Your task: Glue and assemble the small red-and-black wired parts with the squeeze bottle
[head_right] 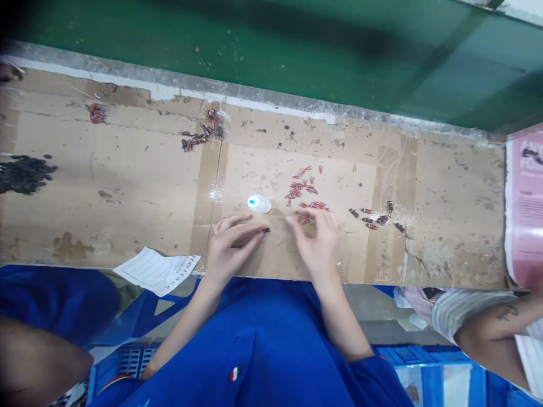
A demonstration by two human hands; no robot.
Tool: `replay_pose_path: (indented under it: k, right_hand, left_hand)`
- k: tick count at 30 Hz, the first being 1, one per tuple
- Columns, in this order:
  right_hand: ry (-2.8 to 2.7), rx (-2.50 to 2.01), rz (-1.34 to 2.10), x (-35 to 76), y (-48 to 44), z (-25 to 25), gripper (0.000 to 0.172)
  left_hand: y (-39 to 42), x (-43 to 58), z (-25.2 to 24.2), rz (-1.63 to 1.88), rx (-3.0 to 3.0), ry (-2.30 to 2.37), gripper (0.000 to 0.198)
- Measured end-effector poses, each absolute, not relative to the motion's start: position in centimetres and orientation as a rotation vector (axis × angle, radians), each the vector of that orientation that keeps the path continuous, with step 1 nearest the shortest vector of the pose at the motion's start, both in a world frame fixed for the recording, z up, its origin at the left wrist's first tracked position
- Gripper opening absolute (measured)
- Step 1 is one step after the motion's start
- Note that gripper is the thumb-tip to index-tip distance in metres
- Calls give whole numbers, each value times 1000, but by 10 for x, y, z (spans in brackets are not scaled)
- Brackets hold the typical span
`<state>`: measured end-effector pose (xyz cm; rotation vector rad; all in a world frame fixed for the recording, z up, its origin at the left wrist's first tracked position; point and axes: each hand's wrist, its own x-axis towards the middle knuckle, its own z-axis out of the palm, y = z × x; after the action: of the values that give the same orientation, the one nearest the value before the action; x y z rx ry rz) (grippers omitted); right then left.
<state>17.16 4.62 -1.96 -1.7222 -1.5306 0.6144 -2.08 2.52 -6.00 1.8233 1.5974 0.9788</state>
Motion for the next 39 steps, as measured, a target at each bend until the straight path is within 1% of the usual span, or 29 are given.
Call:
replay_pose_path:
  k: [1,2,5,8,11,14,16,20,23,32,39]
  right_hand:
    - [-1529,-1777,550,179,42,-19,21]
    - [-1529,-1830,511,185,38,-20,22]
    - [-1518,-1960,488,192,33,-28,29]
    - [-1518,-2013,455,189,35,-36,29]
    - [-1546,-2000,466,186,37,-36,26]
    - [-1509,-1934,597,183,35,-29,25]
    - [-1403,-1852,774,178,32,-23,24]
    - [-1103,-1615,1212,158,28,-10,22]
    - [-963,-1537,1375,146,29,-4,22]
    - [-841,-1522,1447,143,35,-5,29]
    - [-953,-1538,1417,142,35,-6,25]
  left_hand:
    - [26,-21,-61,987,1813,1588,12]
    - [26,-21,-62,996,1798,1579,13]
    - [26,-21,-63,1012,1767,1570,16]
    - [26,-20,-63,1015,1785,1611,18]
    - [27,-19,-61,1014,1804,1634,12]
    - [27,-19,-57,1011,1735,1609,6]
    - [26,-17,-50,1022,1589,1575,5]
    - [20,-10,-33,1015,1126,1464,13]
    - [17,-7,-22,982,958,1455,17]
    - [22,-9,-12,972,1079,1360,15]
    - [28,-14,-9,906,1137,1322,16]
